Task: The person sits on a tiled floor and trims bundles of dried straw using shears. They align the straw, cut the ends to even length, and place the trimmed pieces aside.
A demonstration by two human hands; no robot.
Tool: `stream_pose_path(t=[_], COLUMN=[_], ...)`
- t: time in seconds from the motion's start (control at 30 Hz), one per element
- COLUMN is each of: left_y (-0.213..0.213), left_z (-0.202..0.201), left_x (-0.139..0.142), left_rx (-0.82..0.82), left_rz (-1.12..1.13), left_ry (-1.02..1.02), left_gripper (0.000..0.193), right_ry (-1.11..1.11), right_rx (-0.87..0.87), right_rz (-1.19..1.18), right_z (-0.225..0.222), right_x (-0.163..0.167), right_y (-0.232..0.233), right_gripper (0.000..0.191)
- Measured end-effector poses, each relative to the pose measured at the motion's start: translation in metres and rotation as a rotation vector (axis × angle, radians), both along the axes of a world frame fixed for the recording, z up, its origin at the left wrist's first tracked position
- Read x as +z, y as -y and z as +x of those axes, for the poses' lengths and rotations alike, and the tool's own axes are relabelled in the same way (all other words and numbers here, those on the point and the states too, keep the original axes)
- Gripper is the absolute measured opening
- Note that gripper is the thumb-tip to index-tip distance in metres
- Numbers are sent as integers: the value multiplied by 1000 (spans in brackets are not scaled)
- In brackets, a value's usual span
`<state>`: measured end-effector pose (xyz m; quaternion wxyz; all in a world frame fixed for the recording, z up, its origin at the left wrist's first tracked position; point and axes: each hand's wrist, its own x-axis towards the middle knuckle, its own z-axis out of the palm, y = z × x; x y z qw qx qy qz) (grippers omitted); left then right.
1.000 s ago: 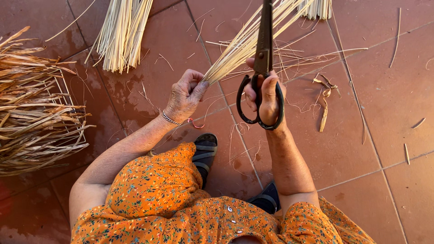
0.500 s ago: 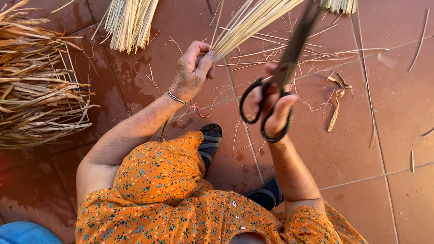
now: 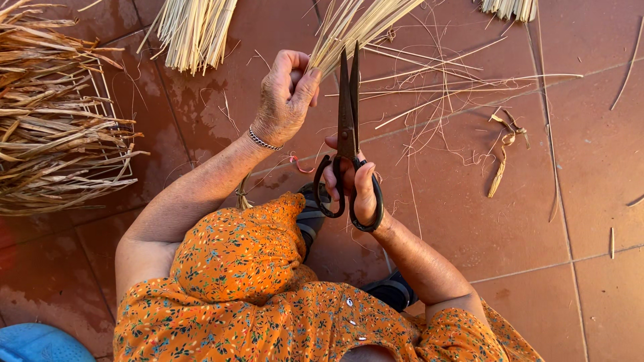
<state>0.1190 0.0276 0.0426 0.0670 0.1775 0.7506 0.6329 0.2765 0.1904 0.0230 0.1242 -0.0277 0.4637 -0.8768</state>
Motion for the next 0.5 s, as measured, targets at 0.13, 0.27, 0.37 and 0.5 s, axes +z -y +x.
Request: stream_pose_path(t=[0.13, 0.27, 0.37, 0.5], left_y=[-1, 0, 0, 0], left_z=[3, 2, 1, 1], left_x=[0, 0, 0, 0], left_rx=[2, -13, 8, 10], left_rz=[-28, 14, -7, -13], left_ry=[-28, 40, 71, 31], left_gripper=[16, 19, 21, 21], right_ry=[5, -15, -49, -42], right_rx=[-60, -120, -120, -184], right_rz=[-24, 70, 78, 155], right_z=[-5, -8, -8, -9], right_x=[0, 3, 4, 5], right_y=[-3, -8, -8, -10], right_gripper=[104, 103, 98, 91])
